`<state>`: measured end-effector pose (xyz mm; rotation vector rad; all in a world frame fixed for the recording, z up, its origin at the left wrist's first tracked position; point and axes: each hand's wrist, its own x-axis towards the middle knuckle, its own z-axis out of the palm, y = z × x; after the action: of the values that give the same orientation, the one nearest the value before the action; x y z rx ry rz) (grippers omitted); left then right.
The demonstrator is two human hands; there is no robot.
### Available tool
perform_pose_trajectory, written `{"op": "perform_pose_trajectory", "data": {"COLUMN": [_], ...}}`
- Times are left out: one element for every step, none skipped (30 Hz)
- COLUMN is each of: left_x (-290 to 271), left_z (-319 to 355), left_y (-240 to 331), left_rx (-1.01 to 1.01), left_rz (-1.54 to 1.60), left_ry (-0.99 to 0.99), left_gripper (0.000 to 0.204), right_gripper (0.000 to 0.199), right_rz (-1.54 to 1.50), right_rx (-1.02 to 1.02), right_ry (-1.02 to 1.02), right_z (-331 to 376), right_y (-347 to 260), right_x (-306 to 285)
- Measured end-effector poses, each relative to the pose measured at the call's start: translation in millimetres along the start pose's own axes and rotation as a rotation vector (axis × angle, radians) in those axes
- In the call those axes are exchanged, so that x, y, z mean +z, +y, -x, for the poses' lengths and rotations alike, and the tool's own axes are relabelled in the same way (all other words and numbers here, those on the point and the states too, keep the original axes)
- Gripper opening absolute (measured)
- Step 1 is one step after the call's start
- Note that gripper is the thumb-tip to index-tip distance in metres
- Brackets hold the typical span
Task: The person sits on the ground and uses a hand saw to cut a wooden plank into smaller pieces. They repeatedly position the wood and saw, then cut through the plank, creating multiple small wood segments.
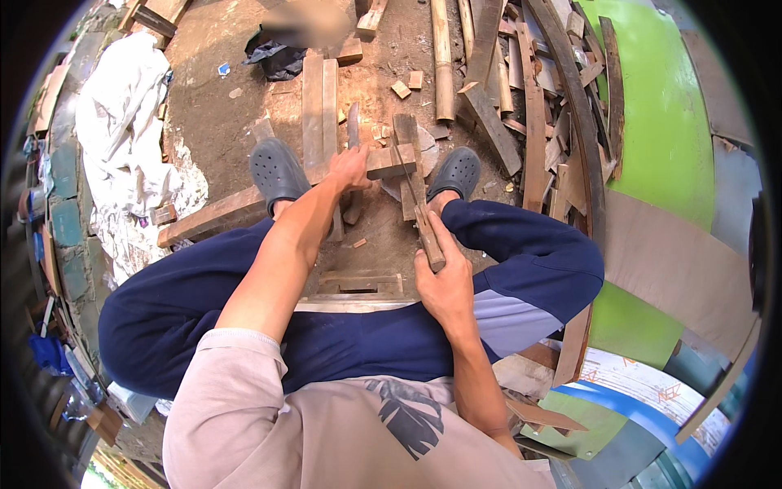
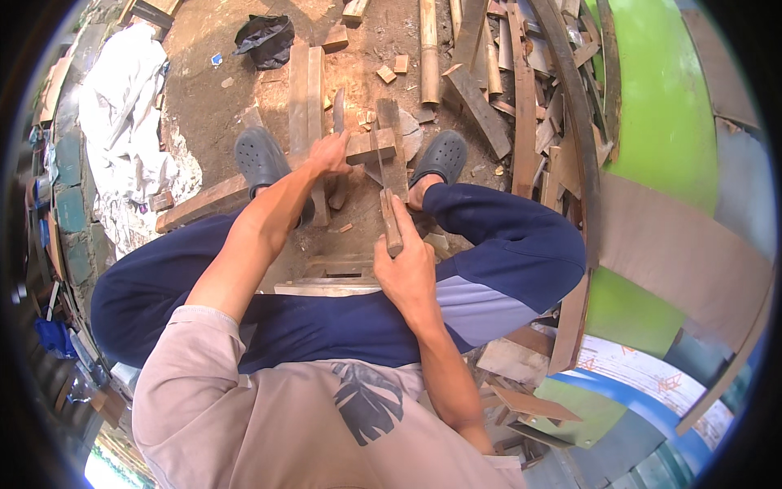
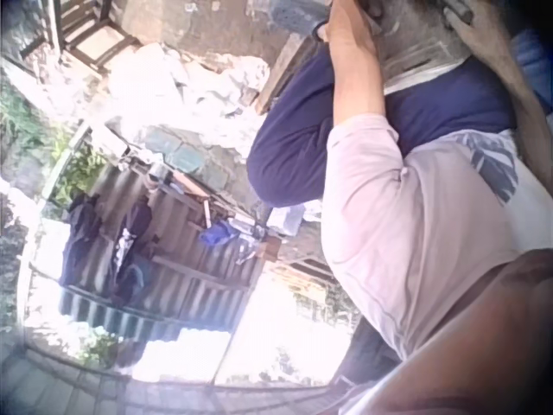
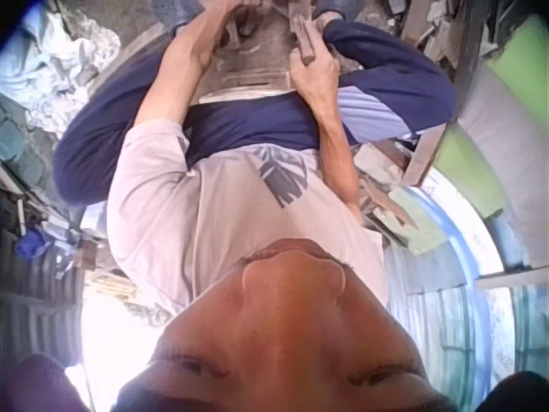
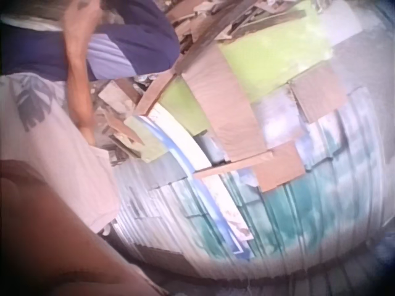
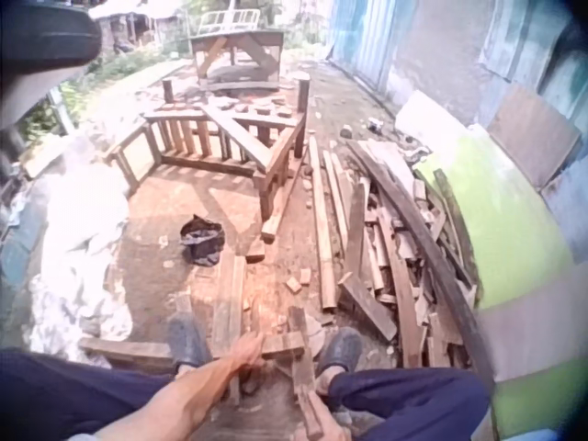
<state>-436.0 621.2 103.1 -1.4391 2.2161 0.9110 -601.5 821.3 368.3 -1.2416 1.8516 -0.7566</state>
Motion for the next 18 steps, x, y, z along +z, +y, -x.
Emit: {"op": "perform_pose_trajectory", "data": {"left_x": [-0.2,2.4,0.2,-4.0,-7.3,-8.9,-10.2,-12.2,-14.7,-12.0,-7.7,-5.7,-2.7,1.1,-0.3,1.1,3.8,4.8], "left_z": [0.2,3.4,4.0,-1.0,-7.0,-8.3,-9.6,-10.4,-9.4,-10.2,-11.1,-8.7,-5.5,-1.8,1.2,0.5,-0.6,1.6], "left_y": [1.7,4.3,2.0,-4.2,-12.7,-13.5,-13.8,-14.6,-15.7,-18.0,-20.6,-19.0,-16.6,-13.4,-12.1,-14.0,-16.1,-15.4], "left_rx": [0.008,0.017,0.021,0.040,0.060,0.088,0.097,0.104,0.107,0.111,0.115,0.120,0.113,0.106,0.096,0.128,0.160,0.195], "left_rz": [0.002,0.003,-0.001,0.004,0.008,0.015,0.023,0.030,0.038,0.041,0.044,0.047,0.041,0.034,0.027,-0.011,-0.049,-0.086], "left_ry": [0.004,0.007,0.015,-0.002,-0.018,-0.048,-0.050,-0.053,-0.054,-0.028,-0.001,0.023,0.038,0.054,0.075,0.125,0.174,0.220], "left_gripper": [0.081,0.081,0.082,0.082,0.083,0.083,0.085,0.086,0.087,0.088,0.089,0.089,0.090,0.090,0.091,0.090,0.090,0.089], "right_gripper": [0.063,0.063,0.063,0.064,0.064,0.065,0.065,0.065,0.065,0.065,0.066,0.067,0.067,0.068,0.068,0.068,0.068,0.067], "right_rz": [0.006,0.007,0.003,-0.001,-0.004,0.007,0.018,0.016,0.012,0.009,0.026,0.036,0.047,0.057,0.059,0.061,0.062,0.067], "right_rx": [0.054,0.042,0.026,0.009,0.047,0.094,0.137,0.129,0.117,0.106,0.082,0.113,0.144,0.176,0.169,0.162,0.156,0.143], "right_ry": [-0.019,-0.011,-0.006,-0.002,-0.020,-0.037,-0.051,-0.033,-0.018,-0.005,-0.014,-0.031,-0.049,-0.066,-0.070,-0.073,-0.075,-0.068], "right_z": [0.2,1.2,2.8,3.4,4.7,5.9,5.5,7.1,10.3,13.0,14.1,16.2,18.0,18.9,18.0,16.7,15.2,12.9], "right_y": [-3.6,-2.1,-1.5,-2.9,-7.5,-13.5,-19.4,-21.7,-24.0,-25.8,-28.1,-31.7,-36.3,-38.9,-41.0,-42.7,-43.6,-43.6], "right_x": [1.2,3.9,8.0,12.2,15.4,16.6,18.3,21.7,25.6,28.8,30.7,32.0,33.5,35.8,38.4,40.9,43.0,44.3]}}
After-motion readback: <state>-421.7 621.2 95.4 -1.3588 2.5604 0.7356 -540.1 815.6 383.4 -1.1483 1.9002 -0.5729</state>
